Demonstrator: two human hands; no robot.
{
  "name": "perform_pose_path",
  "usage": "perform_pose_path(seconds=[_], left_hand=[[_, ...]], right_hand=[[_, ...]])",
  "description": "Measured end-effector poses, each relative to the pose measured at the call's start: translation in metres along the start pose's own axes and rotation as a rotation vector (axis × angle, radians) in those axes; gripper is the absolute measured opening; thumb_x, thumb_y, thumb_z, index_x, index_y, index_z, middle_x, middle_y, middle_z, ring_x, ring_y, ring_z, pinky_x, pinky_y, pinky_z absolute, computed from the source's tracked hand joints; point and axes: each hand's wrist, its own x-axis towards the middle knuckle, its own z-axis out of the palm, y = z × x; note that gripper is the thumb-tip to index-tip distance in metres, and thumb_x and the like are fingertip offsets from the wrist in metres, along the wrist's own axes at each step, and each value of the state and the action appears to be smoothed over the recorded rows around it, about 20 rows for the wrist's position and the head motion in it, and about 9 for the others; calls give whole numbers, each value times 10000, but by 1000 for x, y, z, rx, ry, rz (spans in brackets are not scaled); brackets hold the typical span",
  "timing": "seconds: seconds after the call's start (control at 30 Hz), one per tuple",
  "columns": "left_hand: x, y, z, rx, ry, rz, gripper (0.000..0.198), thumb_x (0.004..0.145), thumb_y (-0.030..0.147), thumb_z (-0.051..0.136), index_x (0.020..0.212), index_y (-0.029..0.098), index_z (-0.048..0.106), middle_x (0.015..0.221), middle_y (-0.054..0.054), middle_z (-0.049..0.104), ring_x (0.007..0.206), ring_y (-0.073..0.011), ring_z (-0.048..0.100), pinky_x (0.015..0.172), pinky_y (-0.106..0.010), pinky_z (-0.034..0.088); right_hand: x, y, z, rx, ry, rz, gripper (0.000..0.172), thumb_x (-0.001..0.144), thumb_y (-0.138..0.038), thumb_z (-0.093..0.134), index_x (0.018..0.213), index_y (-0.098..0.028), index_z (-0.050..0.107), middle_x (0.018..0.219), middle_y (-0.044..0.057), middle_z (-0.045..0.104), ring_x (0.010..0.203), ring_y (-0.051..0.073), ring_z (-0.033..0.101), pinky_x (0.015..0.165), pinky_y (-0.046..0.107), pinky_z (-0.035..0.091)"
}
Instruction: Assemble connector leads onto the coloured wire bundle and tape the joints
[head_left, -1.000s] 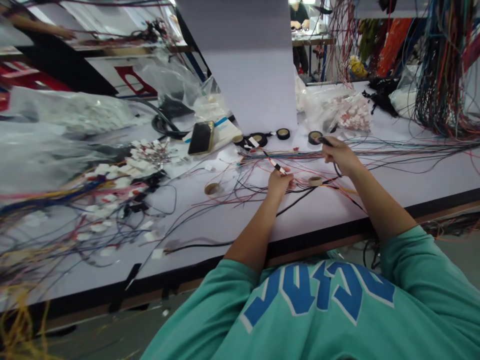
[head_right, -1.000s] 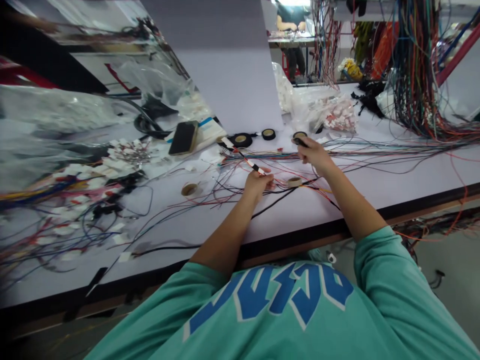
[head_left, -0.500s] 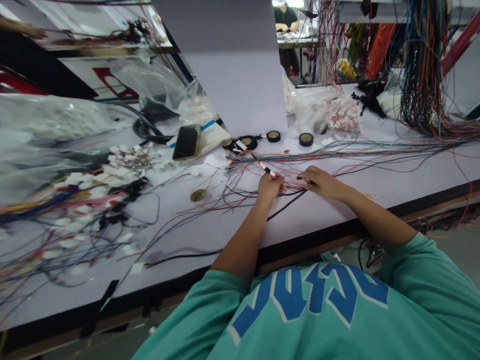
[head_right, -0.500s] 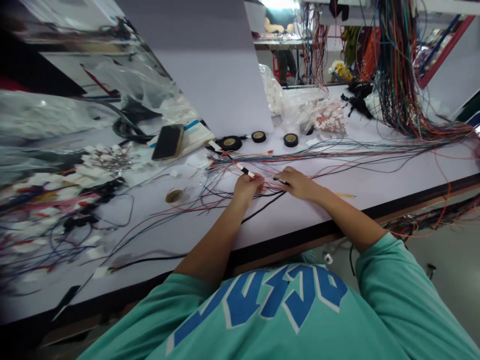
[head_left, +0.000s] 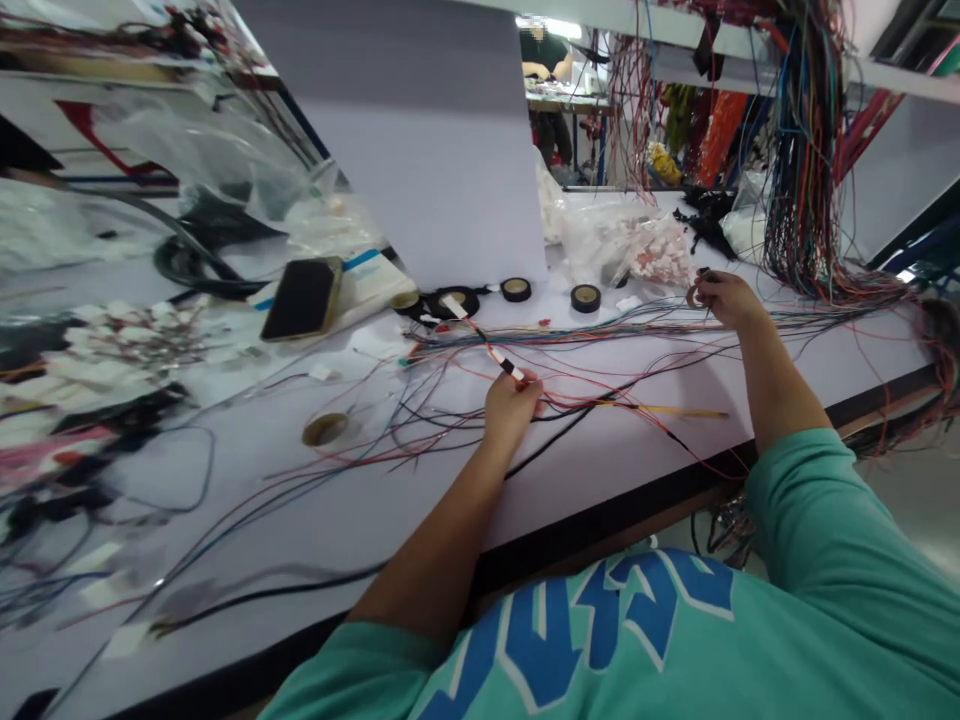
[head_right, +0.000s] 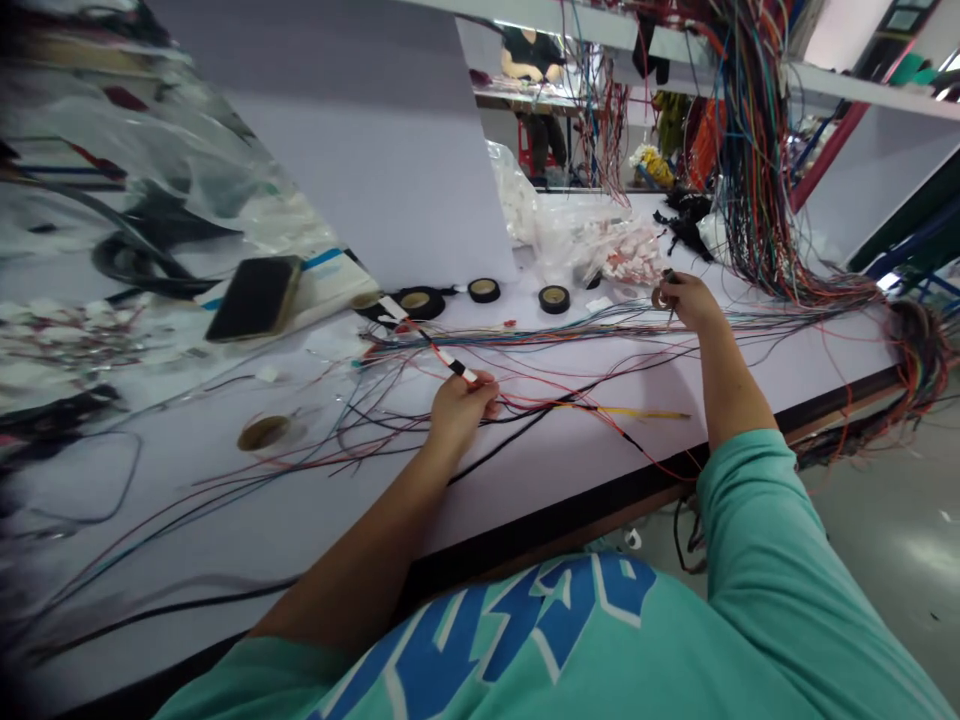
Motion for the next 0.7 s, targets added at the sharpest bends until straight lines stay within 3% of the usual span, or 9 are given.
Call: perform_pose_path(seconds=[0.1, 0.2, 0.27, 0.37, 0.53, 0.6, 0.7], left_hand=[[1, -2, -1, 31, 17, 4, 144, 562, 188, 550, 695, 177, 495, 478, 67, 483, 376, -105, 499, 371, -192, 400], [-2, 0, 0, 27, 32, -2, 140, 557, 167, 545, 686, 177, 494, 480, 69, 477, 366, -98, 488, 372, -186, 391], [-4, 3, 1, 32, 40, 5, 136, 557, 151, 543, 681, 174, 494, 485, 69, 482, 364, -94, 487, 379, -185, 395], [-3, 7, 0, 45, 50, -4, 154, 561, 136, 571, 691, 169, 495, 473, 70, 478, 375, -103, 503, 394, -190, 416], [0, 17, -15, -49, -135, -130, 143, 633, 164, 644, 687, 138, 514, 485, 12, 533, 518, -151, 601, 557, -267, 532], [-2, 24, -23, -17, -176, -170, 106, 701, 167, 615, 675, 118, 525, 506, -18, 559, 577, -158, 622, 638, -304, 548], [-11, 38, -33, 229, -113, -151, 130, 766, 131, 555, 645, 97, 523, 515, -16, 548, 600, -145, 617, 725, -343, 535]], right_hand=[[-10, 14, 0, 72, -59, 115, 158, 642, -50, 613, 646, -147, 488, 536, -29, 491, 506, 74, 473, 520, 206, 388], [-20, 25, 0, 50, -32, 227, 156, 687, -73, 623, 642, -148, 494, 501, -27, 497, 483, 82, 473, 489, 210, 396], [-26, 24, -5, 55, 23, 203, 140, 708, -72, 608, 640, -144, 510, 483, -32, 485, 466, 73, 457, 485, 204, 401], [-47, 5, -20, 125, 88, 54, 122, 750, -143, 608, 654, -150, 533, 544, -26, 522, 454, 50, 432, 497, 195, 411], [-134, -29, -50, 220, 138, -115, 403, 843, -497, 475, 616, -173, 552, 632, -3, 562, 393, 38, 341, 423, 219, 373], [-178, -28, -60, 233, 181, -161, 353, 785, -481, 565, 610, -174, 573, 646, -14, 566, 380, 23, 299, 401, 211, 344], [-238, -12, -73, 222, 250, -152, 212, 675, -380, 694, 657, -181, 623, 671, -25, 576, 386, 11, 280, 406, 204, 345]])
